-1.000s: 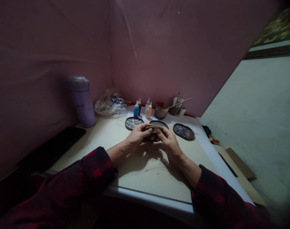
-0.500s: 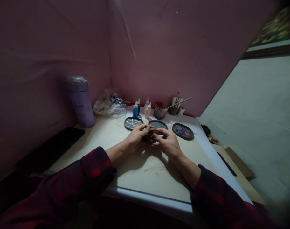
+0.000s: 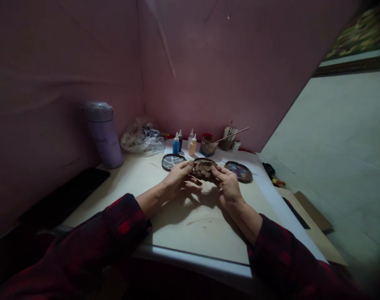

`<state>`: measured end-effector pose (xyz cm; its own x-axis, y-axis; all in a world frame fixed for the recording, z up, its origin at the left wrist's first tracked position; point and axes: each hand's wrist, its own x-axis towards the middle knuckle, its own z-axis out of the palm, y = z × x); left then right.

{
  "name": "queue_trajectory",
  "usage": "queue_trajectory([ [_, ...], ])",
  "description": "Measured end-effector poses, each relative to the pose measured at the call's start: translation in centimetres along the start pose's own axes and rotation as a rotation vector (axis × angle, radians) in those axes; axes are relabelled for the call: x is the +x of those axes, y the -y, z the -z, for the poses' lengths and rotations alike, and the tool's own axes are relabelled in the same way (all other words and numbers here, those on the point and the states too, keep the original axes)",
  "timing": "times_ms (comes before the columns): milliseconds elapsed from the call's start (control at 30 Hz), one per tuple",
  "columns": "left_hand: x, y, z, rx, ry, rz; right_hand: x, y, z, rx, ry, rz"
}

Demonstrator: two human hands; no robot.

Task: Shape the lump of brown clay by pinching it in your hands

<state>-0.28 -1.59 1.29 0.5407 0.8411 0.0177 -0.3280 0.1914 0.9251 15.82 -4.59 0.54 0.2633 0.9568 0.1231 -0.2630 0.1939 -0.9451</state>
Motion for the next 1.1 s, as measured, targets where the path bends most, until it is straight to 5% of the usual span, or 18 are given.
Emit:
queue_trajectory([
  [200,-0.23,-0.06,-0.17,0.143,0.048,-0.153,-0.32,0.22,-0.19,0.066,0.002,-0.117],
  [533,-0.06,0.59,0.09,0.251,-0.031,-0.290,-0.69,0.07,-0.56,0.019,0.077,-0.069],
  [900,-0.14,0.61,0.04,0.206,-0.070,-0.299,-0.77,-0.41,-0.73,-0.062,0.072,0.016],
  [1100,0.20,0.60,0.05,0.147,-0.030,-0.223,-0.59,-0.22,-0.52,0.070,0.049,-0.116],
])
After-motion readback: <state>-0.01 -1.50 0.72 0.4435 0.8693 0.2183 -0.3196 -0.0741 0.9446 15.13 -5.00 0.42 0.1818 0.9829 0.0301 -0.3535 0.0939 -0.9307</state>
